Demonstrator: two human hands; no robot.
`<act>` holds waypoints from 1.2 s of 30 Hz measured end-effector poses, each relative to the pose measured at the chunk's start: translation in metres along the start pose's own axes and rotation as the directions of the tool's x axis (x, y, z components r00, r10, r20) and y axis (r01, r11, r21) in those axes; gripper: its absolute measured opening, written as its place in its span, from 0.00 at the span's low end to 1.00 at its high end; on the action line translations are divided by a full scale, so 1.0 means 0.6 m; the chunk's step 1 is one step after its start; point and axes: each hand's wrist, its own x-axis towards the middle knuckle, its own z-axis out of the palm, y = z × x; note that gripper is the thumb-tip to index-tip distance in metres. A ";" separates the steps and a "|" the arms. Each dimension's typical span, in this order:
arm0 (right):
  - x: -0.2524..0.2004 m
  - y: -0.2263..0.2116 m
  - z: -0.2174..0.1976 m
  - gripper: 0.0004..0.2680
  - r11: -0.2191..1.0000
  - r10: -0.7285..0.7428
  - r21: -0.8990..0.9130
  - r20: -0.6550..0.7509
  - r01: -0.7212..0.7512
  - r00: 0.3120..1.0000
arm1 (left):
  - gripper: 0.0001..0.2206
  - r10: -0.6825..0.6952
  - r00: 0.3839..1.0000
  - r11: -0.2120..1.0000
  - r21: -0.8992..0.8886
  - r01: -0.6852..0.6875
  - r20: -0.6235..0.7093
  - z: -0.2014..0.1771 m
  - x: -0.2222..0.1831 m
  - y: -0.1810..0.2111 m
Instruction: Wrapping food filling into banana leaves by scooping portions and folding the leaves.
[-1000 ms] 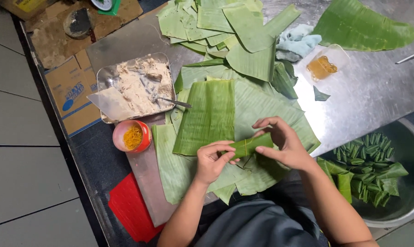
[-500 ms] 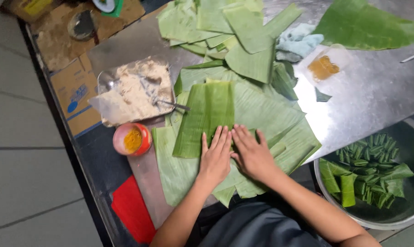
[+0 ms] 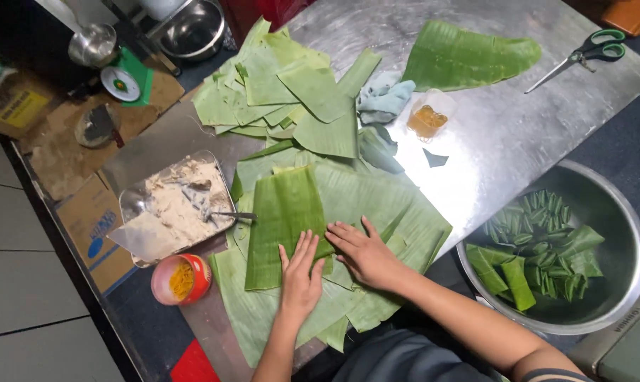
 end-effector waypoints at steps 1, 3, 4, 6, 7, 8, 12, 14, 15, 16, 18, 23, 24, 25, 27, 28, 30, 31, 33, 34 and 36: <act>0.007 0.003 -0.006 0.19 1.000 -0.005 -0.001 -0.006 0.005 1.000 | 0.23 0.005 1.000 1.000 0.005 -0.005 -0.004 -0.002 0.005 -0.005; 0.011 0.006 -0.015 0.15 0.999 -0.044 -0.032 -0.119 0.040 0.992 | 0.24 0.126 0.973 0.991 -0.022 -0.133 -0.191 -0.002 0.004 -0.013; 0.012 0.012 -0.017 0.15 0.998 -0.048 -0.033 -0.117 0.044 0.992 | 0.24 0.124 0.973 0.991 -0.022 -0.131 -0.195 0.002 0.003 -0.018; 0.019 0.022 -0.021 0.11 0.999 -0.026 0.021 -0.075 0.028 0.997 | 0.21 0.186 0.954 0.982 0.081 -0.172 -0.234 0.006 0.003 -0.029; 0.020 0.024 -0.026 0.11 0.999 -0.035 0.021 -0.074 0.037 0.997 | 0.21 0.184 0.953 0.982 0.086 -0.168 -0.241 0.008 0.001 -0.037; 0.022 0.026 -0.031 0.10 0.994 -0.023 0.100 -0.094 0.033 0.995 | 0.18 0.174 0.950 0.983 0.097 -0.153 -0.261 0.009 0.000 -0.046; 0.033 0.028 -0.054 0.08 0.934 0.068 0.356 -0.102 -0.028 0.992 | 0.16 0.067 0.955 0.989 -0.107 -0.102 -0.290 -0.009 0.007 -0.014; 0.038 0.041 -0.053 0.08 0.959 0.103 0.273 -0.083 -0.076 0.991 | 0.15 0.104 0.961 0.994 -0.011 -0.110 -0.256 -0.003 0.008 -0.009; 0.040 0.047 -0.053 0.09 0.975 0.141 0.183 -0.075 -0.126 0.987 | 0.14 0.144 0.966 0.988 0.084 -0.129 -0.214 0.000 0.009 -0.006; 0.038 0.040 -0.051 0.09 0.975 0.136 0.186 -0.072 -0.121 0.988 | 0.14 0.140 0.966 0.989 0.086 -0.123 -0.218 -0.003 0.008 0.019; 0.035 0.029 -0.050 0.15 0.952 0.139 -0.258 -0.121 -0.166 0.983 | 0.27 0.161 0.987 0.912 0.385 -0.140 -0.023 -0.010 0.014 0.071; -0.015 -0.018 -0.026 0.21 0.954 -0.035 -0.297 -0.013 0.029 0.999 | 0.35 0.139 0.986 0.910 0.381 -0.165 0.095 0.018 -0.025 0.089; -0.027 -0.022 -0.021 0.24 0.943 -0.036 -0.331 0.021 0.041 0.999 | 0.36 0.101 0.987 0.911 0.387 -0.141 0.122 0.021 -0.031 0.089; -0.026 -0.022 -0.020 0.24 0.945 -0.032 -0.326 0.029 0.039 0.999 | 0.36 0.094 0.987 0.913 0.384 -0.136 0.127 0.023 -0.029 0.083; -0.030 -0.023 -0.019 0.26 0.949 0.033 -0.314 0.076 -0.008 0.997 | 0.38 0.061 0.986 0.938 0.328 -0.110 0.158 0.027 -0.030 0.074; -0.032 -0.022 -0.015 0.26 0.951 0.038 -0.309 0.081 -0.011 0.996 | 0.38 0.055 0.985 0.940 0.325 -0.106 0.164 0.027 -0.032 0.073; -0.030 -0.019 -0.013 0.26 0.946 0.056 -0.323 0.103 -0.020 0.993 | 0.38 0.041 0.986 0.958 0.275 -0.085 0.164 0.024 -0.029 0.072; -0.027 -0.020 -0.015 0.26 0.946 0.060 -0.323 0.098 -0.025 0.993 | 0.38 0.045 0.985 0.957 0.276 -0.091 0.169 0.022 -0.028 0.070; -0.025 -0.023 -0.019 0.26 0.959 0.082 -0.279 0.127 -0.044 0.988 | 0.38 0.013 0.983 0.973 0.224 -0.054 0.181 0.021 -0.028 0.069; -0.024 -0.024 -0.021 0.26 0.959 0.084 -0.281 0.121 -0.047 0.989 | 0.38 0.019 0.983 0.972 0.225 -0.061 0.183 0.019 -0.027 0.069; -0.023 -0.029 -0.024 0.27 0.967 0.099 -0.248 0.143 -0.061 0.985 | 0.38 0.005 0.982 0.978 0.202 -0.044 0.186 0.016 -0.027 0.072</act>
